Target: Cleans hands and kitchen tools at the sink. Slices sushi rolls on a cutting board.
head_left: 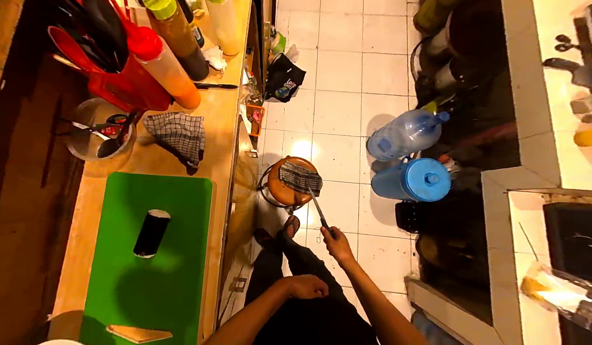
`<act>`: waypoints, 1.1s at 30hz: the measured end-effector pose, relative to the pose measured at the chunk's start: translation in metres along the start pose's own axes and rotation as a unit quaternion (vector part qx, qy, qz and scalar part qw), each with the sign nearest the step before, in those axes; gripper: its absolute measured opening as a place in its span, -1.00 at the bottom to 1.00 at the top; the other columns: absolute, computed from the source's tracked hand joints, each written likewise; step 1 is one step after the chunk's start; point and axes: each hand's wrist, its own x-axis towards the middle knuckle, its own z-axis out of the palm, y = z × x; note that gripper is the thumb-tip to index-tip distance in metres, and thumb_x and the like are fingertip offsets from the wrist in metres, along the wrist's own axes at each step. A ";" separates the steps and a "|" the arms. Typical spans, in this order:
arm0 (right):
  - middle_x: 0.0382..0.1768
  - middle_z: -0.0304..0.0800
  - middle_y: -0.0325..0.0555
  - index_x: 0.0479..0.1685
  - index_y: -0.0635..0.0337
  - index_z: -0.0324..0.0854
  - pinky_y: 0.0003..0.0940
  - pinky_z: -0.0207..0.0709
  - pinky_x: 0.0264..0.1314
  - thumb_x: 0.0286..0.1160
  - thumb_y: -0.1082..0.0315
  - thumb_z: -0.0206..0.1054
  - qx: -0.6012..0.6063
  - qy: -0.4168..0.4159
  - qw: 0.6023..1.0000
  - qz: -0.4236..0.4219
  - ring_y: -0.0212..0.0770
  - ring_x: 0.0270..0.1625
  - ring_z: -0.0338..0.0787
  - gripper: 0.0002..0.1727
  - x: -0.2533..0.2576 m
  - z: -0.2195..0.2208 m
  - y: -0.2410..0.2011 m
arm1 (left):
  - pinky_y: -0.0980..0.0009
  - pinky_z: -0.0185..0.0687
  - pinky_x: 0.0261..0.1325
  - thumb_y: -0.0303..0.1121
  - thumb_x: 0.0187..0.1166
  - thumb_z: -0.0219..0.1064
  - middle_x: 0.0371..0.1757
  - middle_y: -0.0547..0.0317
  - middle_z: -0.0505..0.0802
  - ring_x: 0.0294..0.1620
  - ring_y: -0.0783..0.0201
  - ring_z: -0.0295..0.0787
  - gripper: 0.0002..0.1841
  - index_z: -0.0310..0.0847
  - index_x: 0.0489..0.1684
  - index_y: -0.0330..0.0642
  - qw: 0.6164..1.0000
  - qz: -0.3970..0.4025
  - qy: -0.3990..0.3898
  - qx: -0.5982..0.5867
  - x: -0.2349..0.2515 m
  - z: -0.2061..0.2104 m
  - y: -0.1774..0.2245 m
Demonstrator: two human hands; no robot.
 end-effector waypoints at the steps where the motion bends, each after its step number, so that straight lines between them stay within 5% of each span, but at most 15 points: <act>1: -0.38 0.61 0.00 0.09 0.34 0.60 -0.15 0.51 -0.35 0.81 0.02 0.16 -0.006 -0.002 1.000 0.010 -0.16 -0.45 0.55 -0.53 0.001 0.004 0.001 | -0.03 0.53 0.27 -0.55 0.75 0.11 0.00 -0.39 0.77 0.05 -0.12 0.70 -0.75 0.61 0.12 -0.59 1.000 -0.005 -0.001 0.001 -0.003 0.003 -0.003; 6: -0.29 0.66 0.06 0.15 0.35 0.62 -0.09 0.54 -0.25 0.84 0.01 0.09 -0.049 -0.008 0.999 0.001 -0.10 -0.37 0.60 -0.50 0.018 0.024 -0.018 | -0.03 0.53 0.28 -0.51 0.75 0.15 0.00 -0.40 0.76 0.04 -0.14 0.70 -0.74 0.60 0.14 -0.59 1.000 -0.023 0.001 0.012 -0.019 0.011 -0.018; 12: -0.33 0.64 0.03 0.23 0.40 0.58 -0.18 0.51 -0.38 0.88 0.05 0.01 -0.017 0.029 0.997 -0.064 -0.19 -0.47 0.54 -0.49 -0.007 0.027 -0.056 | -0.01 0.52 0.34 -0.51 0.75 0.14 0.09 -0.39 0.78 0.13 -0.13 0.71 -0.72 0.62 0.20 -0.57 0.999 -0.007 0.031 0.016 -0.047 0.019 -0.016; 16: -0.55 0.52 -0.22 0.14 0.42 0.55 -0.44 0.36 -0.62 0.86 0.12 0.03 0.053 0.050 0.979 -0.192 -0.42 -0.66 0.39 -0.54 -0.054 0.021 -0.088 | 0.00 0.51 0.37 -0.51 0.75 0.18 0.12 -0.38 0.80 0.19 -0.13 0.73 -0.72 0.65 0.20 -0.56 0.997 0.012 0.068 0.027 -0.060 0.016 -0.001; 19: -0.57 0.52 -0.38 0.03 0.29 0.50 -0.58 0.40 -0.63 0.75 0.20 0.12 0.100 0.043 0.949 -0.294 -0.52 -0.66 0.44 -0.71 -0.102 0.021 -0.118 | -0.07 0.54 0.38 -0.46 0.70 0.28 0.08 -0.33 0.84 0.20 -0.13 0.77 -0.74 0.72 0.13 -0.51 0.989 0.051 0.128 0.047 -0.082 0.016 0.016; 22: -0.36 0.68 -0.36 0.14 0.39 0.53 -0.63 0.62 -0.42 0.70 0.27 0.12 0.067 0.002 0.911 -0.407 -0.57 -0.49 0.63 -0.67 -0.151 0.022 -0.147 | -0.14 0.58 0.37 -0.42 0.66 0.33 0.05 -0.28 0.86 0.18 -0.15 0.81 -0.73 0.73 0.15 -0.45 0.965 0.071 0.241 0.074 -0.133 0.015 0.048; 25: -0.35 0.67 -0.29 0.32 0.45 0.52 -0.63 0.60 -0.37 0.77 0.21 0.08 -0.022 -0.024 0.876 -0.481 -0.59 -0.45 0.60 -0.55 -0.174 0.029 -0.158 | -0.02 0.70 0.27 -0.46 0.62 0.35 0.00 -0.22 0.87 0.06 -0.05 0.85 -0.76 0.73 0.12 -0.43 0.889 0.064 0.449 0.059 -0.189 0.020 0.064; 28: -0.48 0.66 -0.14 0.27 0.46 0.57 -0.48 0.55 -0.50 0.71 0.21 0.14 -0.122 -0.007 0.851 -0.510 -0.48 -0.56 0.56 -0.55 -0.193 0.047 -0.161 | 0.16 0.69 0.32 -0.38 0.69 0.26 0.08 -0.12 0.85 0.13 0.09 0.81 -0.75 0.75 0.09 -0.36 0.752 -0.013 0.658 0.037 -0.250 0.030 0.063; 31: -0.51 0.69 -0.17 0.19 0.39 0.62 -0.47 0.58 -0.51 0.70 0.13 0.16 -0.180 -0.027 0.817 -0.548 -0.46 -0.58 0.60 -0.55 -0.196 0.070 -0.160 | 0.16 0.72 0.23 -0.22 0.71 0.26 0.12 -0.07 0.85 0.14 0.10 0.81 -0.67 0.73 0.14 -0.30 0.602 -0.100 0.792 0.031 -0.300 0.040 0.042; 33: -0.44 0.75 -0.16 0.15 0.36 0.66 -0.47 0.63 -0.40 0.70 0.12 0.16 -0.196 -0.054 0.795 -0.572 -0.45 -0.50 0.65 -0.56 -0.196 0.087 -0.163 | 0.05 0.68 0.24 -0.15 0.65 0.37 0.21 -0.13 0.82 0.20 0.00 0.77 -0.60 0.71 0.23 -0.30 0.534 -0.138 0.833 0.026 -0.325 0.044 0.025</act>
